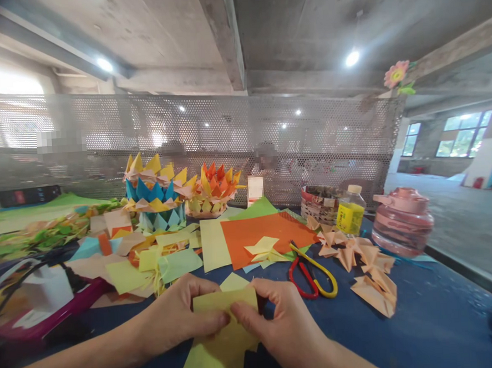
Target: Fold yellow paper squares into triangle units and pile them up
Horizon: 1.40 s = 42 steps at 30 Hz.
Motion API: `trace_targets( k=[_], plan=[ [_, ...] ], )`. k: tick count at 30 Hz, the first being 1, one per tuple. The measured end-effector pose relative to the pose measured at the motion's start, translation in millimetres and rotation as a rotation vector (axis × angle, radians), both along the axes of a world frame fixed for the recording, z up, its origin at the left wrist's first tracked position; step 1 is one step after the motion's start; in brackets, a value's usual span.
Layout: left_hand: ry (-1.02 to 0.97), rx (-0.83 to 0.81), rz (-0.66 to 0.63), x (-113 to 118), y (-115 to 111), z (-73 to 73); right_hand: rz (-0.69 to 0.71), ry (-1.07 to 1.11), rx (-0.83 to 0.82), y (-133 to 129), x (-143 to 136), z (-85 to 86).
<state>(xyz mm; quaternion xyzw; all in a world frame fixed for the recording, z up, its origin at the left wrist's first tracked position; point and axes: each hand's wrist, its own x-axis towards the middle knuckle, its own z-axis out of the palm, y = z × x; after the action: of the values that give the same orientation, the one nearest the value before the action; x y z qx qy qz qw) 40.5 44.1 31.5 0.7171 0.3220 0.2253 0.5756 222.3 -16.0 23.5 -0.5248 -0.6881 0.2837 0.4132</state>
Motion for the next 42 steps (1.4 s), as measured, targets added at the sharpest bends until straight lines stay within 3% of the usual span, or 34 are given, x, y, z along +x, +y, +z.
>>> trace_targets(
  k=[6, 16, 42],
  plan=[
    [-0.012, 0.028, -0.008, -1.1, 1.2, -1.3, 0.101, 0.218, -0.159, -0.1, -4.0, 0.4],
    [0.022, 0.107, -0.007, -0.7, 1.0, -0.4, 0.114, 0.237, -0.224, 1.5, -3.0, -2.4],
    [0.035, 0.092, -0.03, -11.5, 21.2, 4.0, 0.004, 0.036, -0.111, 8.9, 8.0, 2.0]
  ],
)
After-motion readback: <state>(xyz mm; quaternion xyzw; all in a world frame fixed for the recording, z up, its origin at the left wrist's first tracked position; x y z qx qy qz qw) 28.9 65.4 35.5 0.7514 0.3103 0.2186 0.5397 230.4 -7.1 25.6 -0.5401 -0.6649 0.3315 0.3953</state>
